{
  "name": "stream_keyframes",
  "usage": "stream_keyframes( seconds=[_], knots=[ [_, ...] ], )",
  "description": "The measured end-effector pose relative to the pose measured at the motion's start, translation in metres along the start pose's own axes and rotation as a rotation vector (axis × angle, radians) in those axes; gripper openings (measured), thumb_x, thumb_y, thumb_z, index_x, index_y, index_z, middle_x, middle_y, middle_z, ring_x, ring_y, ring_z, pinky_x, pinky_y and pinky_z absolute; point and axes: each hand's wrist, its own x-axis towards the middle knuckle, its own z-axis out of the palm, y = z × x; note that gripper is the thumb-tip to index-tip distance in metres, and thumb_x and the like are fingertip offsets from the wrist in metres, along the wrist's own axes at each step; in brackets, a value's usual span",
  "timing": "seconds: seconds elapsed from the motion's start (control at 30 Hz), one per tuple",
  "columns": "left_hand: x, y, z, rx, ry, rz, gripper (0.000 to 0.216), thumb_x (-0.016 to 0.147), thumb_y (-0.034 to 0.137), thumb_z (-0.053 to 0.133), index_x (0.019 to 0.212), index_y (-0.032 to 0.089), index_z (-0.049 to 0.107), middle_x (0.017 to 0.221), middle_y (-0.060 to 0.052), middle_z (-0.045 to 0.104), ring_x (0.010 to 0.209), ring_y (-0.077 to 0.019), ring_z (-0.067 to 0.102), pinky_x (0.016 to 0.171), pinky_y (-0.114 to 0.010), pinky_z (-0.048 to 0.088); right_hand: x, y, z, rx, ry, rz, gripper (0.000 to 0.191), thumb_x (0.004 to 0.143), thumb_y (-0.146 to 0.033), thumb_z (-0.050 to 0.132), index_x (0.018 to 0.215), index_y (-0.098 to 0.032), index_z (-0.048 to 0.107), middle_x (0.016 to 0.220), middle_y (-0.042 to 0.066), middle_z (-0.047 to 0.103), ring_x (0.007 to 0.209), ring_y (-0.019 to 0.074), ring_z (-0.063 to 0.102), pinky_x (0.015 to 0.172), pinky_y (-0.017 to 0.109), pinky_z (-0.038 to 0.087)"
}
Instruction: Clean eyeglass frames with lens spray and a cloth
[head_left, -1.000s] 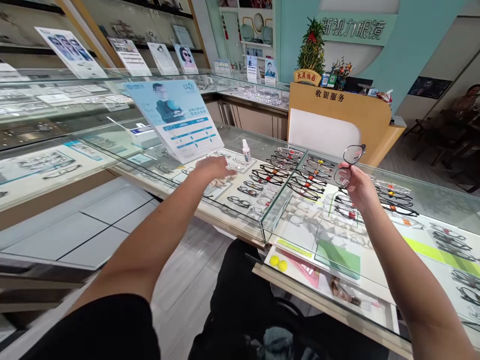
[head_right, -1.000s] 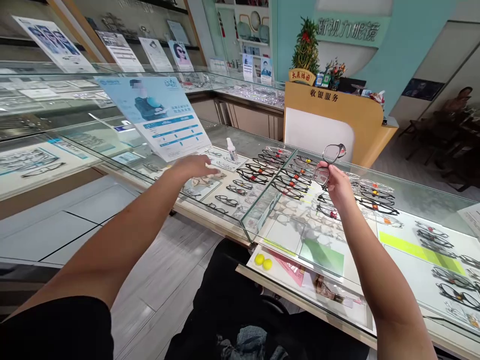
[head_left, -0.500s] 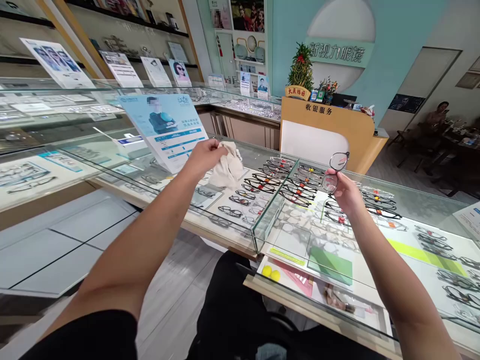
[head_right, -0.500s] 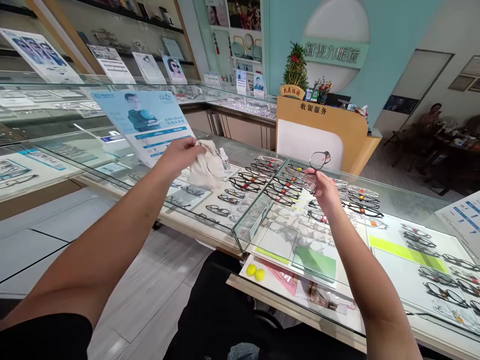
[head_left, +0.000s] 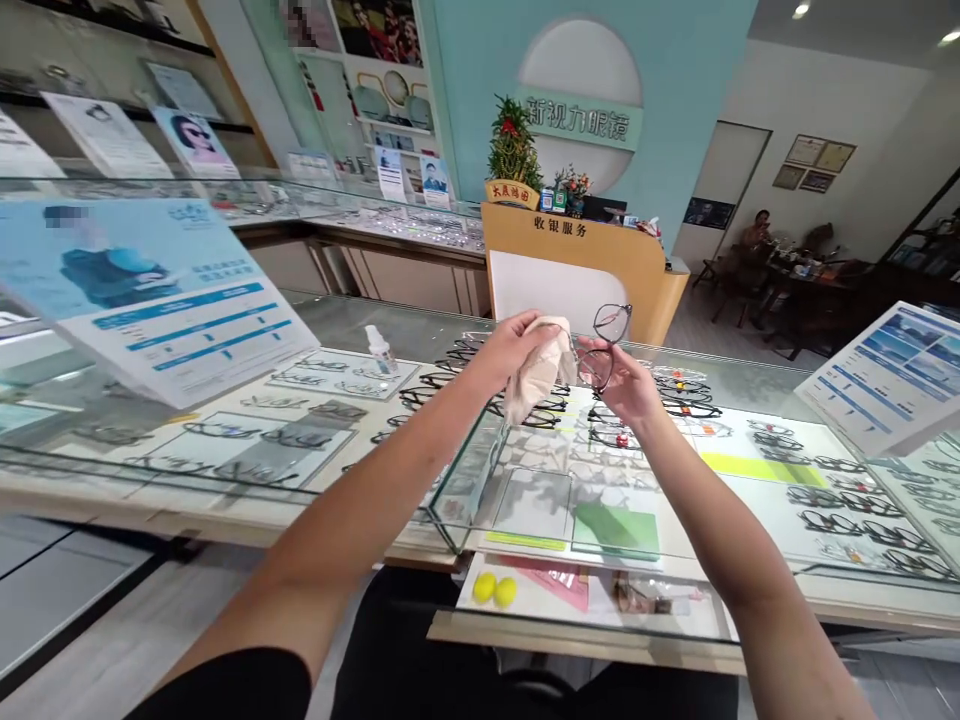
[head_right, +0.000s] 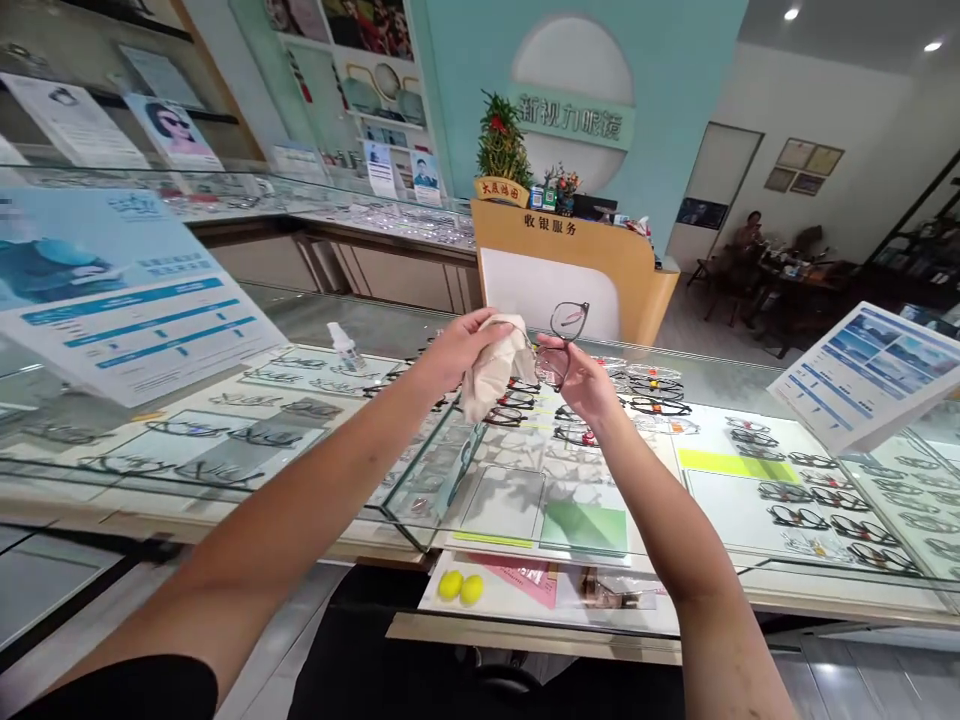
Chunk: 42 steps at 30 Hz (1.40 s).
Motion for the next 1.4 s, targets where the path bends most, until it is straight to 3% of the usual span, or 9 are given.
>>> stream_keyframes(
  seconds=[0.13, 0.27, 0.37, 0.53, 0.83, 1.03, 1.1, 1.2, 1.4],
  knots=[
    [0.000, -0.028, 0.014, 0.047, -0.029, 0.062, 0.056, 0.061, 0.067, 0.090, 0.079, 0.018, 0.071, 0.072, 0.001, 0.066, 0.067, -0.0146, 0.056, 0.062, -0.026, 0.045, -0.001, -0.001, 0.001, -0.031, -0.017, 0.029, 0.023, 0.091, -0.046, 0.076, 0.100, -0.026, 0.081, 0.120, 0.002, 0.081, 0.114, 0.0210, 0.074, 0.091, 0.031, 0.062],
    [-0.007, -0.045, 0.012, 0.156, -0.008, 0.210, 0.050, 0.076, 0.067, 0.080, 0.074, 0.017, 0.074, 0.082, -0.004, 0.068, 0.080, -0.0181, 0.060, 0.075, -0.029, 0.048, -0.002, 0.004, 0.003, -0.087, -0.034, 0.037, 0.028, 0.084, -0.050, 0.083, 0.097, -0.025, 0.082, 0.118, 0.005, 0.081, 0.112, 0.0250, 0.074, 0.086, 0.033, 0.062],
    [-0.011, -0.053, 0.010, 0.139, -0.057, 0.198, 0.054, 0.081, 0.071, 0.074, 0.072, 0.018, 0.072, 0.081, -0.005, 0.068, 0.082, -0.0194, 0.061, 0.077, -0.031, 0.049, -0.004, 0.007, 0.005, -0.122, -0.008, 0.057, 0.030, 0.080, -0.052, 0.086, 0.092, -0.025, 0.082, 0.111, 0.004, 0.082, 0.104, 0.0235, 0.074, 0.083, 0.031, 0.061],
    [-0.013, -0.059, 0.012, 0.185, 0.002, 0.223, 0.058, 0.082, 0.075, 0.073, 0.069, 0.020, 0.059, 0.065, 0.002, 0.053, 0.065, -0.0142, 0.046, 0.061, -0.027, 0.039, -0.007, 0.011, 0.007, -0.155, 0.031, 0.096, 0.037, 0.075, -0.057, 0.091, 0.091, -0.025, 0.082, 0.091, 0.001, 0.080, 0.087, 0.0190, 0.071, 0.079, 0.029, 0.055],
    [-0.025, -0.051, 0.015, 0.378, 0.021, 0.366, 0.039, 0.090, 0.056, 0.071, 0.076, 0.021, 0.060, 0.075, 0.000, 0.057, 0.073, -0.0159, 0.050, 0.068, -0.029, 0.041, -0.009, 0.013, 0.013, -0.257, 0.207, -0.011, 0.040, 0.072, -0.058, 0.091, 0.094, -0.025, 0.084, 0.092, 0.000, 0.078, 0.088, 0.0187, 0.067, 0.085, 0.030, 0.053],
    [-0.028, -0.045, 0.016, 0.318, -0.241, 0.312, 0.050, 0.090, 0.067, 0.066, 0.071, 0.021, 0.070, 0.077, -0.005, 0.063, 0.076, -0.0199, 0.057, 0.071, -0.033, 0.045, -0.010, 0.011, 0.016, -0.254, 0.292, -0.035, 0.035, 0.077, -0.055, 0.087, 0.099, -0.027, 0.085, 0.094, 0.000, 0.078, 0.093, 0.0202, 0.068, 0.083, 0.031, 0.055],
    [-0.026, -0.047, 0.016, 0.302, -0.181, 0.320, 0.048, 0.085, 0.066, 0.073, 0.068, 0.021, 0.067, 0.078, -0.004, 0.061, 0.077, -0.0192, 0.055, 0.072, -0.032, 0.045, -0.011, 0.008, 0.018, -0.214, 0.271, -0.014, 0.036, 0.078, -0.054, 0.087, 0.102, -0.027, 0.085, 0.095, 0.000, 0.079, 0.092, 0.0201, 0.069, 0.081, 0.030, 0.056],
    [-0.023, -0.052, 0.018, 0.216, -0.059, 0.252, 0.047, 0.072, 0.061, 0.089, 0.080, 0.021, 0.065, 0.084, -0.001, 0.062, 0.079, -0.0171, 0.056, 0.073, -0.029, 0.045, -0.014, 0.005, 0.024, -0.165, 0.232, -0.006, 0.038, 0.076, -0.055, 0.090, 0.101, -0.026, 0.085, 0.091, 0.000, 0.080, 0.086, 0.0190, 0.070, 0.076, 0.029, 0.056],
    [-0.025, -0.057, 0.023, 0.077, -0.234, 0.016, 0.060, 0.064, 0.064, 0.095, 0.090, 0.017, 0.068, 0.081, 0.001, 0.064, 0.075, -0.0158, 0.056, 0.069, -0.026, 0.044, -0.016, 0.007, 0.030, -0.122, 0.192, 0.011, 0.038, 0.075, -0.054, 0.093, 0.100, -0.027, 0.085, 0.089, -0.001, 0.080, 0.085, 0.0176, 0.070, 0.078, 0.028, 0.058]
  ],
)
